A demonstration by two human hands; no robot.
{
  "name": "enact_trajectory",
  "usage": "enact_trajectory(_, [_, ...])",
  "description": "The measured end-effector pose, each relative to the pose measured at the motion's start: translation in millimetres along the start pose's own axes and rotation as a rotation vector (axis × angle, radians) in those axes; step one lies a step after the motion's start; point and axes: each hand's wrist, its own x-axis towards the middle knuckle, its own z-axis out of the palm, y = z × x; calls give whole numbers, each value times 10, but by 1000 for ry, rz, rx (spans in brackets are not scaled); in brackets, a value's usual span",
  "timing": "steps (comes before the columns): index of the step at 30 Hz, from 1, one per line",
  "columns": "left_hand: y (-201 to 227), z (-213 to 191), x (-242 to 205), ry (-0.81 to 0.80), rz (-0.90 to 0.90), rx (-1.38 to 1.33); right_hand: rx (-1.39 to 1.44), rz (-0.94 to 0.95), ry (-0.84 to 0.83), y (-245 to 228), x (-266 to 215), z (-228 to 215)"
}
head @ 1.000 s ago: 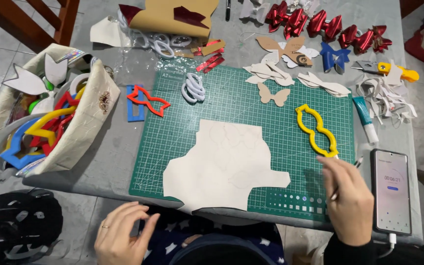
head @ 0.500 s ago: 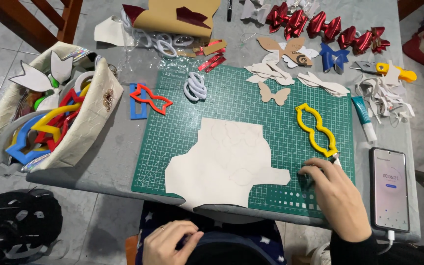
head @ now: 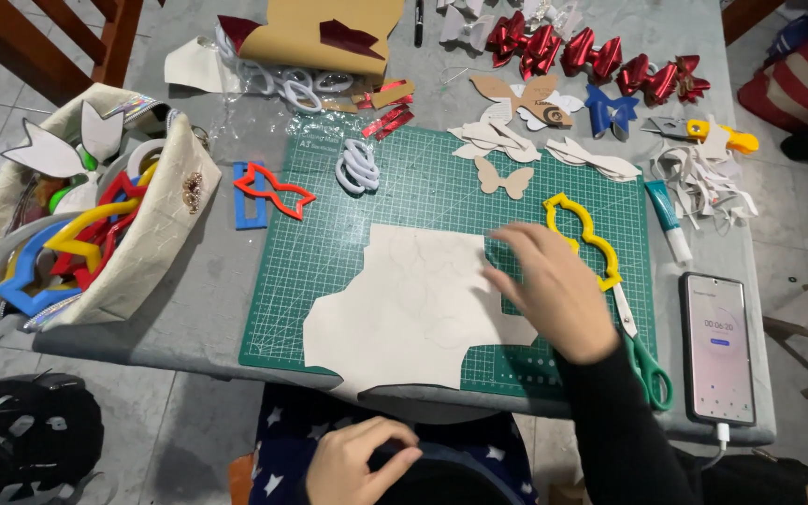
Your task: Trace a bow-shaped template onto a sheet of white leather material and cut it out using scissors.
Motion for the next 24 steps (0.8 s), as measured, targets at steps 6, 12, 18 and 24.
enact_trajectory(6, [-53,249,88,-274,-16,-215,175,-37,-221,-26,712,365])
enact_trajectory(12, [15,425,193,-497,-81,-387,225,-202,-406,-156,609,272])
enact_trajectory(18, [57,673,290,-765,92,-428,923,58,-129,-531,-259,-167])
enact_trajectory(24, [-217,1161,-716,-436,151,-400,1633,961,475,-995,-1116,148])
